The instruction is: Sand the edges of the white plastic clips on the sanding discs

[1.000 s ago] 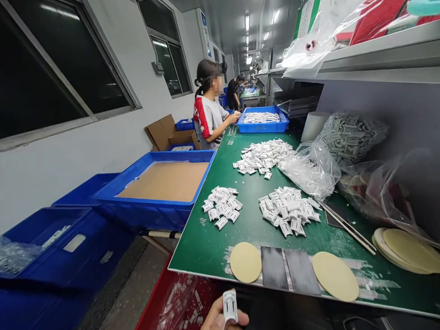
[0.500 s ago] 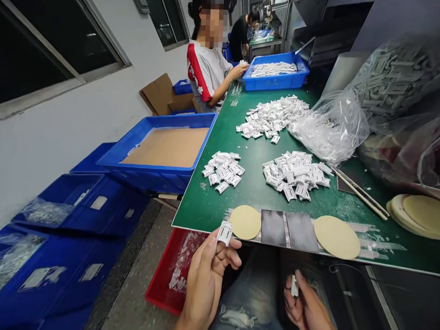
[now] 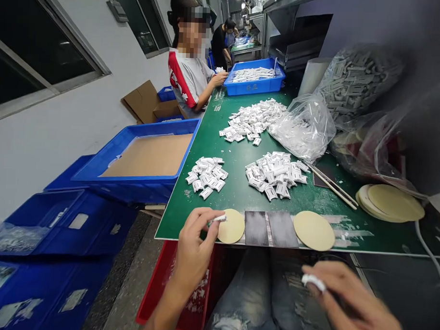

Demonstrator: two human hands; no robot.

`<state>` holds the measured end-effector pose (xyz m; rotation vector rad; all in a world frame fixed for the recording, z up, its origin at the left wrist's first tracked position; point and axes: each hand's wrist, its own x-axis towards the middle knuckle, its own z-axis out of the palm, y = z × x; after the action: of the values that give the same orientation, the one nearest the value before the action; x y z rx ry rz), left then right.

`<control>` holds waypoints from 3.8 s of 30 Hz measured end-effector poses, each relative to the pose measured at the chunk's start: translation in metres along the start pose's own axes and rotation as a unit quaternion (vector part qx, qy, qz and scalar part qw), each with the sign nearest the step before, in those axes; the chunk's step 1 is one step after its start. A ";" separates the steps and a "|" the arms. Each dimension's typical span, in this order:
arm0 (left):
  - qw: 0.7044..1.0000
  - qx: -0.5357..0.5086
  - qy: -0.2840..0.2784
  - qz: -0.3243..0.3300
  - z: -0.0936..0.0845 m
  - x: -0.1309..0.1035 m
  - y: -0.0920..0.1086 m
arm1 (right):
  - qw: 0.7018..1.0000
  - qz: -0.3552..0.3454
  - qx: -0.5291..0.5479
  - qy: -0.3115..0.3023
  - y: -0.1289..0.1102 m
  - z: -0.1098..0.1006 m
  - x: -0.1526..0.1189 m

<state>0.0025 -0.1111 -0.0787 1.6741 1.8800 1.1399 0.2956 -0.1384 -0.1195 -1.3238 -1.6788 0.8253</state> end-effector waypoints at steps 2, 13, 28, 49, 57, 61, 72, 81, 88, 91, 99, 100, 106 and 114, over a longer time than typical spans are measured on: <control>0.990 0.084 -0.072 0.082 0.000 0.012 -0.003 | 0.987 -0.087 -0.102 0.092 -0.007 -0.020 0.032; 0.951 0.217 -0.104 0.193 0.003 0.013 -0.008 | 0.923 -0.178 -0.333 -0.070 0.008 -0.038 0.079; 0.937 0.307 -0.040 0.160 0.010 0.001 0.001 | 0.890 -0.244 -0.385 -0.029 0.036 -0.040 0.064; 0.955 0.257 -0.113 0.095 0.002 0.000 0.006 | 0.920 -0.182 -0.346 -0.040 0.006 -0.035 0.057; 0.949 0.235 -0.124 0.168 0.045 0.007 0.040 | 0.933 -0.190 -0.298 -0.066 -0.029 0.005 0.072; 0.940 0.282 -0.121 0.150 0.061 0.009 0.047 | 0.926 -0.183 -0.321 -0.073 -0.031 0.015 0.081; 0.962 0.239 -0.073 0.106 -0.003 0.001 0.003 | 0.935 -0.158 -0.316 -0.009 -0.003 -0.036 0.062; 0.950 0.284 -0.108 0.069 0.005 0.001 0.007 | 0.940 -0.134 -0.310 -0.040 0.000 -0.032 0.070; 0.998 0.030 -0.029 -0.050 -0.043 -0.014 -0.013 | 0.993 0.063 -0.030 0.094 -0.008 -0.043 0.052; 0.992 -0.087 0.044 -0.084 -0.030 0.000 -0.011 | 0.985 0.104 0.085 0.109 -0.012 -0.037 0.066; 0.995 0.074 -0.034 0.058 0.009 0.008 -0.006 | 0.990 -0.034 -0.132 0.035 0.009 -0.024 0.074; 0.990 0.103 -0.041 0.083 0.008 0.006 -0.008 | 0.983 -0.060 -0.172 0.027 0.010 -0.026 0.071; 0.973 0.163 -0.065 0.150 0.008 0.003 -0.011 | 0.887 -0.200 -0.415 -0.030 -0.001 -0.037 0.070; 0.966 0.192 -0.079 0.155 0.008 -0.002 -0.008 | 0.816 -0.230 -0.528 -0.046 -0.011 -0.035 0.072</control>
<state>0.0036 -0.1101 -0.0901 2.2624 1.8677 0.7423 0.3148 -0.0705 -0.0799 -1.4112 -2.5319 -0.4573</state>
